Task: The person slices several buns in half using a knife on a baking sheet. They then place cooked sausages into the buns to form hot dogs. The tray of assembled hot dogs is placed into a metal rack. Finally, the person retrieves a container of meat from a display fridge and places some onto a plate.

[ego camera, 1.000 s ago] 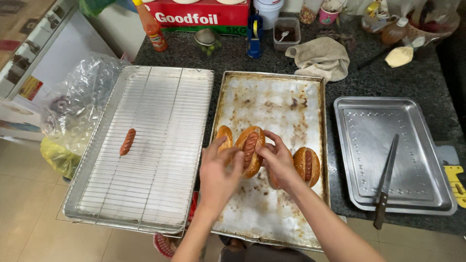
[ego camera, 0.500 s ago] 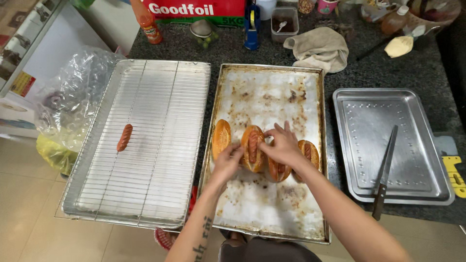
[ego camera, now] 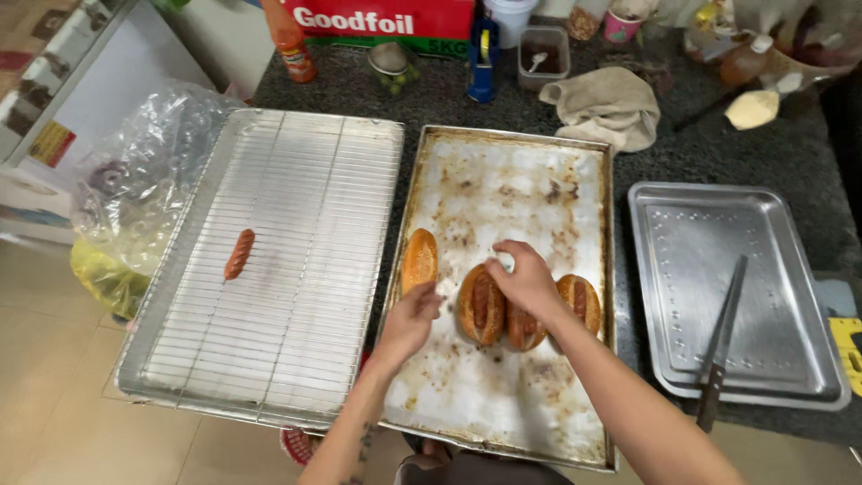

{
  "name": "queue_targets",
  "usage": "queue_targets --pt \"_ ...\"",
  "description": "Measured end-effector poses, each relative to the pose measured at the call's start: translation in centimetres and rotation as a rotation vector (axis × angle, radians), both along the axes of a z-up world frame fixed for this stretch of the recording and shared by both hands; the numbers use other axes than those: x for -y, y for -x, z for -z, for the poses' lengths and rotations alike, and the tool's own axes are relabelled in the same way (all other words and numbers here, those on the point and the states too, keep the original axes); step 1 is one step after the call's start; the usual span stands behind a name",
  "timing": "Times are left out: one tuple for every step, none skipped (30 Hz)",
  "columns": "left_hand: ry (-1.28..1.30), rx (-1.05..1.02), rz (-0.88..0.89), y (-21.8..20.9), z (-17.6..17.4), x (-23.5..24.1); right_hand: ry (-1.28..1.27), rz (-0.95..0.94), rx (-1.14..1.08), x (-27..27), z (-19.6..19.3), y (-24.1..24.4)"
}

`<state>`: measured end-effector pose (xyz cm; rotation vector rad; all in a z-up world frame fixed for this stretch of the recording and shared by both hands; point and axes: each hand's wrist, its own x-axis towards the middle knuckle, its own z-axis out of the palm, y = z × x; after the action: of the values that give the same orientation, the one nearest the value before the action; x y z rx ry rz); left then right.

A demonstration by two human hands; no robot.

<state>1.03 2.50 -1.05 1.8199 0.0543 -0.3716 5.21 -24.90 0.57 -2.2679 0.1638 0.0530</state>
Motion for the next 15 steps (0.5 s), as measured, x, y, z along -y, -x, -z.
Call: queue_targets --pt "0.006 0.069 -0.040 0.0 -0.9 -1.6 -0.097 0.003 -0.026 -0.9 0.0 -0.7" --pt "-0.031 0.064 -0.082 -0.3 -1.9 -3.2 -0.194 0.005 -0.054 -1.9 0.1 -1.7" --pt "-0.070 0.055 -0.124 -0.6 -2.8 -5.0 -0.292 0.007 -0.086 -3.0 0.4 -2.4" --pt "-0.109 0.045 -0.166 -0.9 -3.7 -6.6 -0.372 0.002 -0.141 -4.3 0.8 -3.4" --pt "-0.125 0.069 -0.201 -1.0 -4.5 -8.2 -0.449 0.000 -0.201 -5.6 1.4 -4.1" --pt "-0.142 0.094 -0.236 -1.2 -5.2 -9.6 -0.524 0.000 -0.262 -6.6 2.0 -4.5" --pt "-0.158 0.122 -0.269 -1.4 -5.8 -10.8 -0.464 0.007 -0.296 -7.6 2.6 -5.0" --pt "-0.140 0.122 -0.280 -1.4 -6.2 -11.7 -0.403 0.014 -0.330 -8.8 3.2 -5.7" --pt "-0.119 0.123 -0.289 -1.5 -6.5 -12.4 -0.340 0.024 -0.360 -9.6 3.8 -6.2" --pt "-0.098 0.124 -0.298 -1.6 -6.7 -13.1 -0.385 0.075 -0.433 -10.3 4.3 -6.7" --pt "-0.101 0.138 -0.305 -1.7 -6.8 -13.7 -0.430 0.127 -0.505 -11.0 4.8 -7.1" --pt "-0.104 0.153 -0.313 -1.7 -6.8 -14.3 -0.474 0.179 -0.577 -11.5 5.2 -7.4" --pt "-0.109 0.168 -0.322 -1.8 -6.8 -15.1 -0.479 0.198 -0.592 -12.0 5.4 -7.6" --pt "-0.147 0.209 -0.343 -1.9 -6.8 -15.9 -0.485 0.217 -0.607 -12.2 5.7 -7.7" --pt "-0.185 0.247 -0.365 -2.0 -6.7 -16.9 -0.489 0.234 -0.624 -12.3 6.0 -7.7"
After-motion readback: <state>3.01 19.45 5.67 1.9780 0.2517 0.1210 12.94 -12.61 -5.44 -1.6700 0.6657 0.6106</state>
